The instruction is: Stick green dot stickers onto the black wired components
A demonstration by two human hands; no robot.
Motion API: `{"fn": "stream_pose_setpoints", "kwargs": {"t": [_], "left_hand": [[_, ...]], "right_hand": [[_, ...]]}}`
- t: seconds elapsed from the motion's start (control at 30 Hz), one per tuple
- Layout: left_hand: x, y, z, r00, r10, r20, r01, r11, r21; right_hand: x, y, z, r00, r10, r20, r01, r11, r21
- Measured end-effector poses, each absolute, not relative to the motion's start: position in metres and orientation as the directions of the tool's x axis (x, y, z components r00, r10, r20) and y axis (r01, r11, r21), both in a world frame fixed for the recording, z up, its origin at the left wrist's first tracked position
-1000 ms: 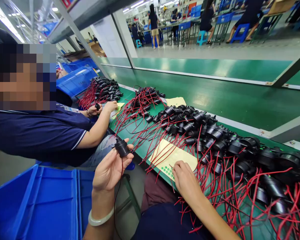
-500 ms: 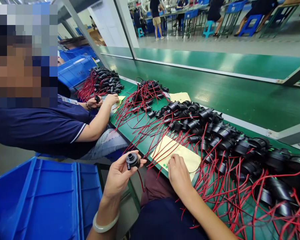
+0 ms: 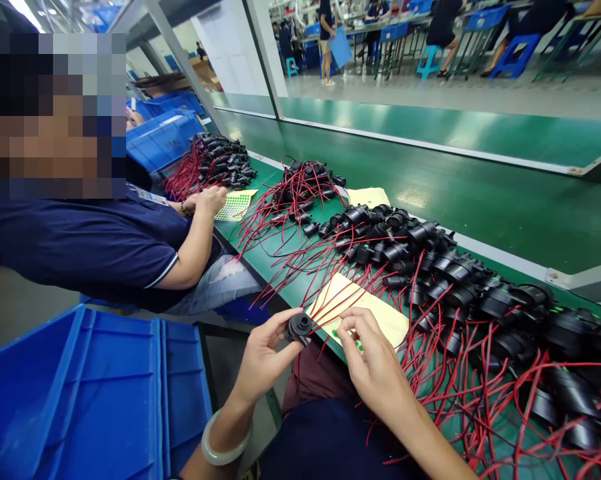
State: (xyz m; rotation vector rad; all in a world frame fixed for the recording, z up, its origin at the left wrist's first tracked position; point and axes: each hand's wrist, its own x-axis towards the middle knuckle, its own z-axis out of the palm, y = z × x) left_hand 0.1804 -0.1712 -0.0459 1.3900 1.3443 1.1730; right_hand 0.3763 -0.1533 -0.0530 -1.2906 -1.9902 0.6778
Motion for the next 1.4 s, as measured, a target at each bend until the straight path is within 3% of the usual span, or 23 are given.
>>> {"fn": "stream_pose_setpoints", "kwargs": {"t": [0.13, 0.37, 1.0, 1.4], "left_hand": [[0.19, -0.173, -0.045, -0.01, 0.989, 0.149, 0.294, -0.14, 0.945], [0.199, -0.175, -0.038, 0.033, 0.97, 0.239, 0.34, -0.236, 0.91], [0.204, -0.172, -0.035, 0.06, 0.951, 0.302, 0.394, -0.3, 0.869], [0.204, -0.173, -0.035, 0.053, 0.948, 0.313, 0.393, -0.308, 0.867]], "right_hand": [[0.368, -0.159, -0.007, -0.33, 0.87, 0.366, 0.454, 0.486, -0.747], [0.356, -0.163, -0.001, -0.362, 0.79, 0.495, 0.531, 0.611, -0.588], [0.351, -0.165, -0.012, -0.341, 0.732, 0.59, 0.678, 0.626, -0.385], [0.352, -0.165, -0.011, -0.325, 0.724, 0.608, 0.652, 0.637, -0.41]]}}
